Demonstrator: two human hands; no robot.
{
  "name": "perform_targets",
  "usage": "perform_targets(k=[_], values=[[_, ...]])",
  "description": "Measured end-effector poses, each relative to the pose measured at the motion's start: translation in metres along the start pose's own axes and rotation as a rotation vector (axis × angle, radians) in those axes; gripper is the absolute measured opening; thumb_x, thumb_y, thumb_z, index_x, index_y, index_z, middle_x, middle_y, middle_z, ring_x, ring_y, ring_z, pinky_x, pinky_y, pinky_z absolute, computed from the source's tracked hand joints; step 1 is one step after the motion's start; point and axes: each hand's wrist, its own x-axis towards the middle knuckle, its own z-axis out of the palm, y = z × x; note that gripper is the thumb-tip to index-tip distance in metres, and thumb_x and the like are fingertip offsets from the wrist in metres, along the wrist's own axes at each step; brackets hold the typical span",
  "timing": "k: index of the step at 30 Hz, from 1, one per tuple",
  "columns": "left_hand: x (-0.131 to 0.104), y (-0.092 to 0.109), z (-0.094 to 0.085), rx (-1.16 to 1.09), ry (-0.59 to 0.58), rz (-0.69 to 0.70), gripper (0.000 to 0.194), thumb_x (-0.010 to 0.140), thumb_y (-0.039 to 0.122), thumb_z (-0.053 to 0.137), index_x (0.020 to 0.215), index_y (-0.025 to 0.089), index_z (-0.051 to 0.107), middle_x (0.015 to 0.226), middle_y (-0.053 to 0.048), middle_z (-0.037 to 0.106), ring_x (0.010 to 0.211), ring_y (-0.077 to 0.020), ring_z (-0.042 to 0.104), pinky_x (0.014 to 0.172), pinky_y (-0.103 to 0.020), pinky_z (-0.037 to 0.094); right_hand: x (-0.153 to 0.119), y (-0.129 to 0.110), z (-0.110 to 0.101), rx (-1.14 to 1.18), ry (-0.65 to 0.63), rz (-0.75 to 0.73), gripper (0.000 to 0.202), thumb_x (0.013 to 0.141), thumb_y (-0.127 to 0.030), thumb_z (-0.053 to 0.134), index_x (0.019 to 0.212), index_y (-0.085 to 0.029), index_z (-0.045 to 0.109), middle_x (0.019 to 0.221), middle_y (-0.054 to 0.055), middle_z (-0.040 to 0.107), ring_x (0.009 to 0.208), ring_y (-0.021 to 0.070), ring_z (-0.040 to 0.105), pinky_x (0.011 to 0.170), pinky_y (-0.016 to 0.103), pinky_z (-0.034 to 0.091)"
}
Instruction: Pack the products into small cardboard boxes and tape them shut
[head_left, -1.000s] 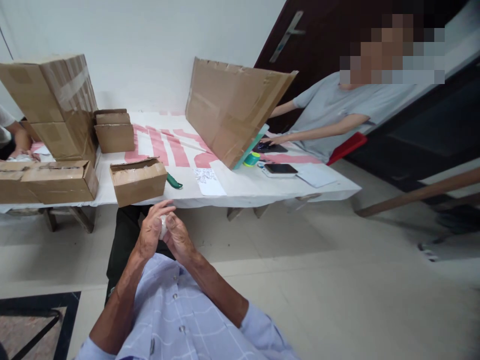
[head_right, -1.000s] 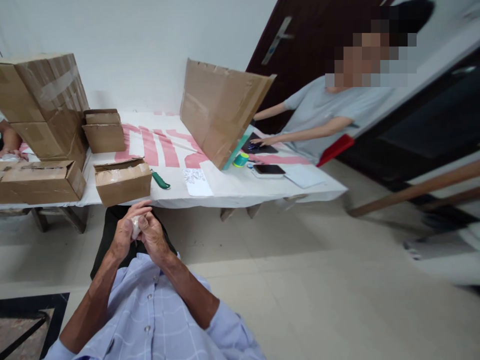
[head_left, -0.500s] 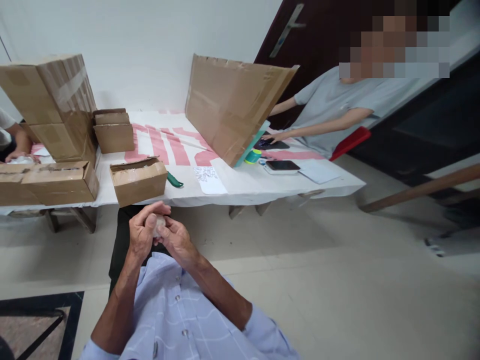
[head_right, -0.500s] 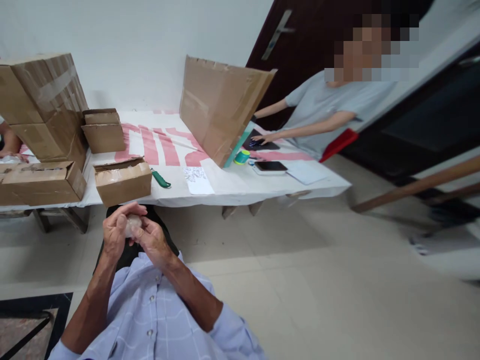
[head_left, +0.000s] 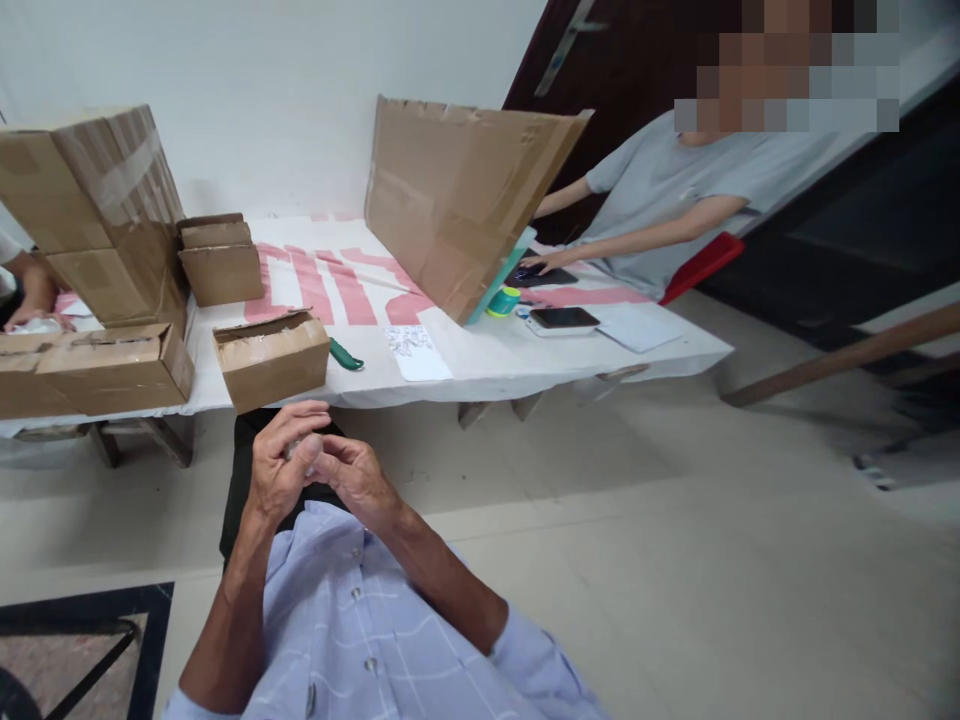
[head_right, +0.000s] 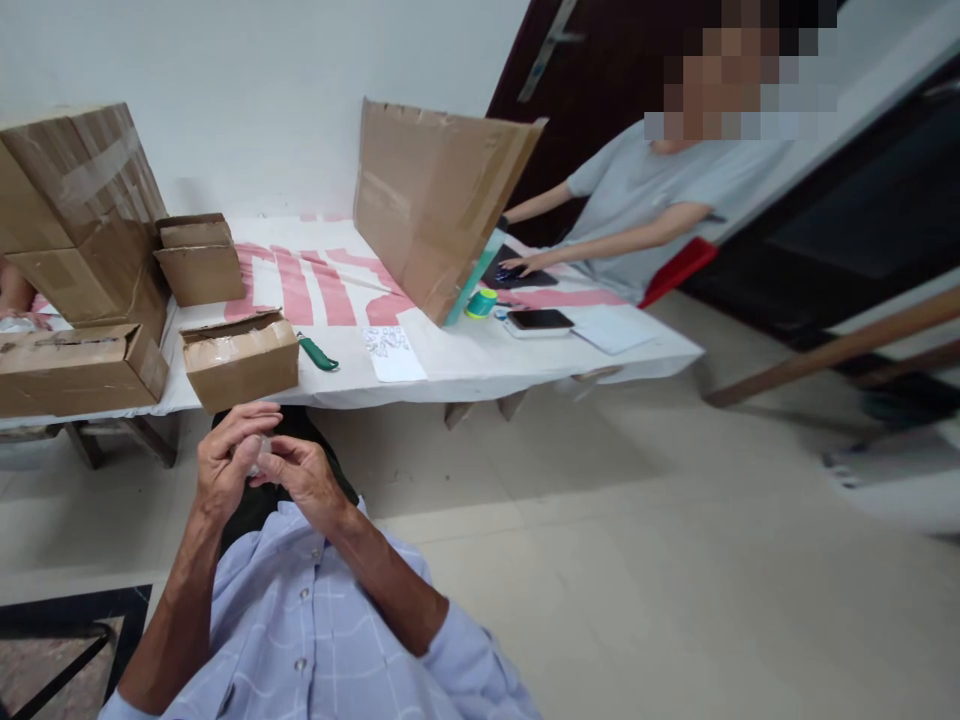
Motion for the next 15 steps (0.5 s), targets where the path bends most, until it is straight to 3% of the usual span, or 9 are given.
perform_targets(k=[3, 5, 8, 11, 13, 15], values=[[-0.0001, -0.0019, 0.0036, -0.044, 0.024, 0.034, 0.043, 0.101, 0.054, 0.066, 0.080, 0.022, 0.084, 0.083, -0.010, 0.081, 0.087, -0.0268, 0.079, 0.081, -0.038, 0.060, 0.0004, -0.0013, -0.0004, 0.058, -0.060, 0.005, 0.053, 0.073, -0.057, 0.097, 0.103, -0.016, 0.080, 0.093, 0.003, 0.075, 0.083, 0.0154, 0.070, 0.075, 0.029, 0.064], [-0.0006, -0.0043, 0.0072, -0.134, 0.068, 0.008, 0.055, 0.106, 0.060, 0.054, 0.077, 0.021, 0.081, 0.082, -0.010, 0.079, 0.096, -0.0292, 0.079, 0.087, -0.041, 0.060, 0.0009, -0.0009, -0.0012, 0.108, -0.091, 0.012, 0.062, 0.068, -0.058, 0.099, 0.111, -0.018, 0.077, 0.098, 0.003, 0.074, 0.085, 0.0159, 0.070, 0.070, 0.027, 0.064], [-0.0011, -0.0059, 0.0073, -0.029, 0.003, 0.021, 0.062, 0.106, 0.069, 0.046, 0.098, 0.021, 0.085, 0.115, -0.015, 0.081, 0.119, -0.0330, 0.074, 0.103, -0.048, 0.057, 0.0014, -0.0005, -0.0035, 0.150, -0.077, 0.009, 0.063, 0.069, -0.059, 0.099, 0.111, -0.021, 0.072, 0.099, 0.002, 0.072, 0.085, 0.0159, 0.069, 0.070, 0.027, 0.063], [-0.0020, -0.0048, 0.0044, 0.231, -0.054, 0.120, 0.057, 0.101, 0.070, 0.057, 0.124, 0.023, 0.081, 0.137, -0.016, 0.075, 0.127, -0.0336, 0.070, 0.109, -0.049, 0.053, 0.0009, -0.0024, -0.0040, 0.149, -0.039, 0.002, 0.057, 0.070, -0.059, 0.098, 0.101, -0.021, 0.070, 0.093, 0.001, 0.070, 0.084, 0.0147, 0.068, 0.076, 0.027, 0.062], [-0.0029, -0.0036, 0.0052, 0.273, -0.061, 0.159, 0.050, 0.096, 0.067, 0.067, 0.118, 0.024, 0.081, 0.124, -0.014, 0.079, 0.117, -0.0325, 0.074, 0.105, -0.047, 0.055, 0.0001, -0.0038, -0.0022, 0.131, -0.016, -0.028, 0.060, 0.067, -0.059, 0.100, 0.103, -0.021, 0.071, 0.099, 0.002, 0.071, 0.090, 0.0155, 0.068, 0.083, 0.026, 0.061], [-0.0036, -0.0024, 0.0085, 0.180, -0.034, 0.129, 0.044, 0.097, 0.065, 0.068, 0.101, 0.023, 0.081, 0.106, -0.012, 0.082, 0.111, -0.0322, 0.076, 0.101, -0.046, 0.057, 0.0000, -0.0039, 0.0001, 0.139, -0.004, -0.044, 0.064, 0.067, -0.061, 0.099, 0.111, -0.022, 0.072, 0.107, 0.003, 0.072, 0.096, 0.0170, 0.069, 0.085, 0.027, 0.061]])
